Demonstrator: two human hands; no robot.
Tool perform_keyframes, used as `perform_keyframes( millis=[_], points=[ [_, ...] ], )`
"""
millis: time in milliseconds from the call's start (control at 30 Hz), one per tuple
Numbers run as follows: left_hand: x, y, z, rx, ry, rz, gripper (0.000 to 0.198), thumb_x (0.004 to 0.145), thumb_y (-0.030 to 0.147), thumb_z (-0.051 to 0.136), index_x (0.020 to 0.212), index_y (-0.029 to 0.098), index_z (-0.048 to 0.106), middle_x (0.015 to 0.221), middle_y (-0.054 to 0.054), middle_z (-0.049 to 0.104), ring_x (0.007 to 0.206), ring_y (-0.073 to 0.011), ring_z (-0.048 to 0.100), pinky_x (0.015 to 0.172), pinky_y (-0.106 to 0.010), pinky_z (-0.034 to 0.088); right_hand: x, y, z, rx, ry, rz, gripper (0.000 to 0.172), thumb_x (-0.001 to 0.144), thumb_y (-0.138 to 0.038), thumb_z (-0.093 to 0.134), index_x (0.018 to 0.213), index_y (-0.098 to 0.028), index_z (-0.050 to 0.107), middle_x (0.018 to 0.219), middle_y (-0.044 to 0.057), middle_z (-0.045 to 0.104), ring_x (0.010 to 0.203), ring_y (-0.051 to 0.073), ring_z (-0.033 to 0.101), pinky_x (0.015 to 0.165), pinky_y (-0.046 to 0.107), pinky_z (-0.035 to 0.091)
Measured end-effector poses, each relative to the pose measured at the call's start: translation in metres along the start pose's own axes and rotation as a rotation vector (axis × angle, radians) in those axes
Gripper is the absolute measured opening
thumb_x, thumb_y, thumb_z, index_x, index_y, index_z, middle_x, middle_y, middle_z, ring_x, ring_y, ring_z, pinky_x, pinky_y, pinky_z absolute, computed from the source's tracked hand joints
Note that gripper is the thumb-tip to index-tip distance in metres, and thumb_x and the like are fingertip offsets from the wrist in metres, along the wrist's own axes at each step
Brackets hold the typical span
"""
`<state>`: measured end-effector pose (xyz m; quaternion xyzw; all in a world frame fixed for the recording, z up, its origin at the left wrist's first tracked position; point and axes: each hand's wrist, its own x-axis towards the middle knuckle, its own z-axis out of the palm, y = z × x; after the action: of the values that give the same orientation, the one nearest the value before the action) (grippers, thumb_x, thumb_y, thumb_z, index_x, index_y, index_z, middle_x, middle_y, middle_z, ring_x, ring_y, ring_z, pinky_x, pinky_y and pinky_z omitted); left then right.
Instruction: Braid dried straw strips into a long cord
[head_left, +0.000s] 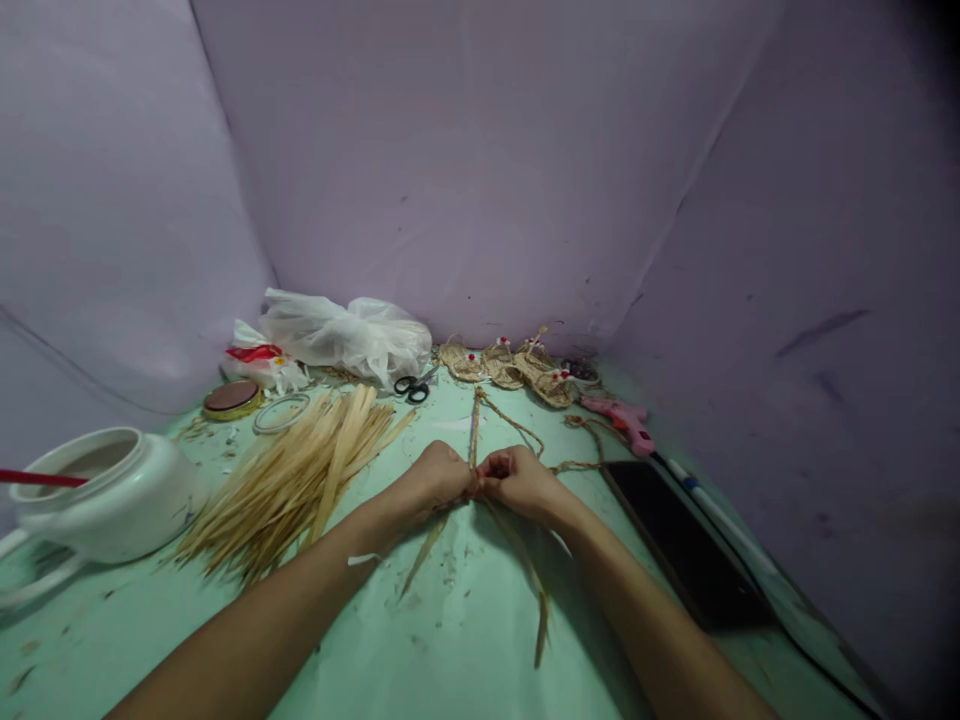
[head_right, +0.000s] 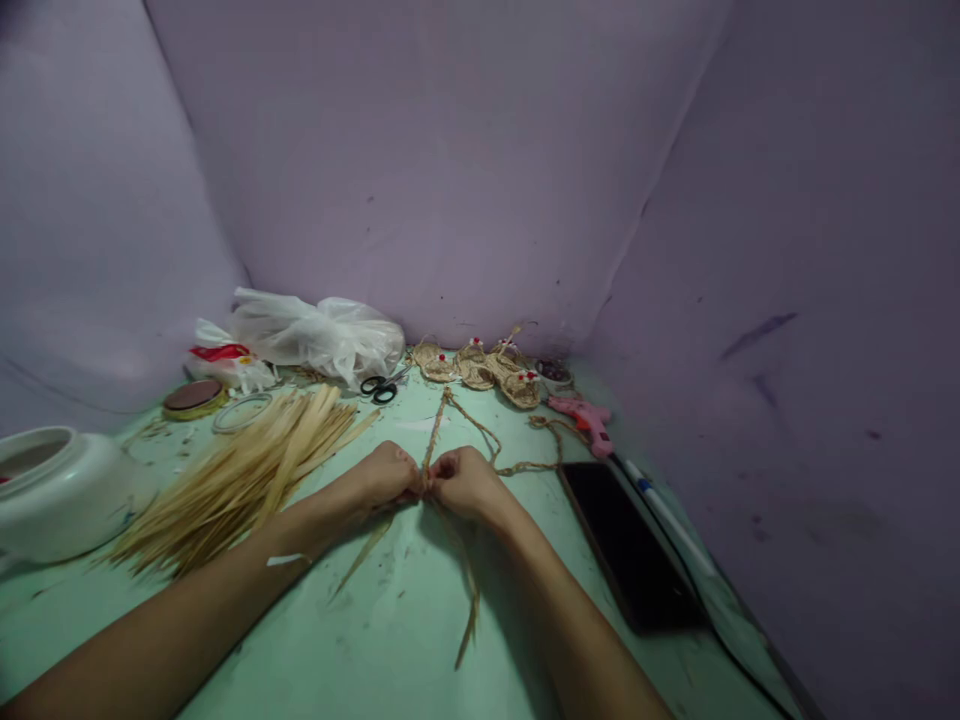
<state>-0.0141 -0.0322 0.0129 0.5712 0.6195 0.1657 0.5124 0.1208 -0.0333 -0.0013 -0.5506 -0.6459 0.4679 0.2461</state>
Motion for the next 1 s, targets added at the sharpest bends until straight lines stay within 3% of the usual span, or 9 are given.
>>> perform_keyframes(
  millis=[100,200,400,600,733,800,900,1000],
  points=[
    [0.006,-0.006,0.006,-0.031,0.071,0.094,0.018,0.047,0.010,0.049,0.042,0.017,0.033,0.034,0.008,0.024,0.034,-0.0031,0.019,0.036,-0.021,0.010,-0.007,-0.009,-0.002,-0.339,0.143,-0.017,0.009,0.057,-0.020,0.058,0.058,-0.015,0.065,0.052,0.002,0.059,0.050,0.011,0.047,0.045,0.021,0.027],
    [0.006,-0.005,0.009,-0.056,0.078,0.081,0.018,0.046,0.008,0.048,0.042,0.017,0.032,0.035,0.008,0.023,0.036,-0.0033,0.019,0.037,-0.021,0.010,-0.017,-0.023,-0.003,-0.544,0.232,0.023,0.008,0.055,-0.021,0.059,0.056,-0.017,0.066,0.054,0.006,0.062,0.052,0.014,0.050,0.046,0.023,0.026],
    [-0.011,0.010,0.003,-0.247,-0.032,-0.133,0.021,0.050,0.013,0.046,0.040,0.018,0.028,0.031,0.007,0.023,0.032,-0.0030,0.017,0.036,-0.021,0.008,-0.032,-0.044,0.007,-0.720,0.242,0.018,0.011,0.058,-0.018,0.056,0.058,-0.016,0.067,0.061,0.013,0.064,0.055,0.018,0.054,0.046,0.026,0.024],
    [-0.010,0.006,-0.002,-0.299,-0.088,-0.085,0.019,0.050,0.014,0.046,0.042,0.018,0.029,0.031,0.008,0.023,0.029,-0.0025,0.014,0.034,-0.021,0.004,-0.037,-0.050,0.017,-0.757,0.254,0.029,0.013,0.060,-0.016,0.054,0.062,-0.016,0.068,0.065,0.013,0.064,0.056,0.019,0.055,0.046,0.026,0.023],
    [-0.007,0.003,-0.008,-0.261,-0.122,0.023,0.014,0.050,0.016,0.050,0.045,0.016,0.037,0.031,0.008,0.026,0.028,-0.0027,0.018,0.033,-0.020,0.006,-0.030,-0.042,0.000,-0.563,0.137,0.016,0.009,0.060,-0.023,0.059,0.056,-0.016,0.065,0.056,0.008,0.061,0.052,0.015,0.052,0.045,0.024,0.027],
    [-0.005,0.002,-0.010,-0.246,-0.170,0.044,0.013,0.050,0.019,0.053,0.047,0.016,0.040,0.032,0.008,0.027,0.028,-0.0027,0.018,0.032,-0.020,0.006,-0.023,-0.036,-0.012,-0.338,0.116,0.063,0.016,0.063,-0.028,0.059,0.054,-0.015,0.062,0.052,0.006,0.059,0.048,0.013,0.049,0.045,0.023,0.030],
    [-0.003,0.000,-0.013,-0.223,-0.193,0.056,0.014,0.051,0.022,0.054,0.048,0.016,0.042,0.034,0.009,0.027,0.028,-0.0026,0.018,0.032,-0.020,0.007,-0.016,-0.030,-0.019,0.109,0.180,0.222,0.010,0.067,-0.020,0.056,0.061,-0.012,0.058,0.058,0.005,0.059,0.048,0.009,0.049,0.048,0.021,0.038],
    [-0.002,-0.001,-0.014,-0.185,-0.206,0.068,0.011,0.051,0.023,0.052,0.050,0.015,0.045,0.034,0.008,0.028,0.029,-0.0027,0.018,0.033,-0.020,0.007,-0.013,-0.027,-0.011,0.464,0.005,0.315,0.006,0.067,-0.012,0.051,0.062,-0.012,0.054,0.054,0.002,0.056,0.047,0.008,0.050,0.049,0.020,0.041]
  ],
)
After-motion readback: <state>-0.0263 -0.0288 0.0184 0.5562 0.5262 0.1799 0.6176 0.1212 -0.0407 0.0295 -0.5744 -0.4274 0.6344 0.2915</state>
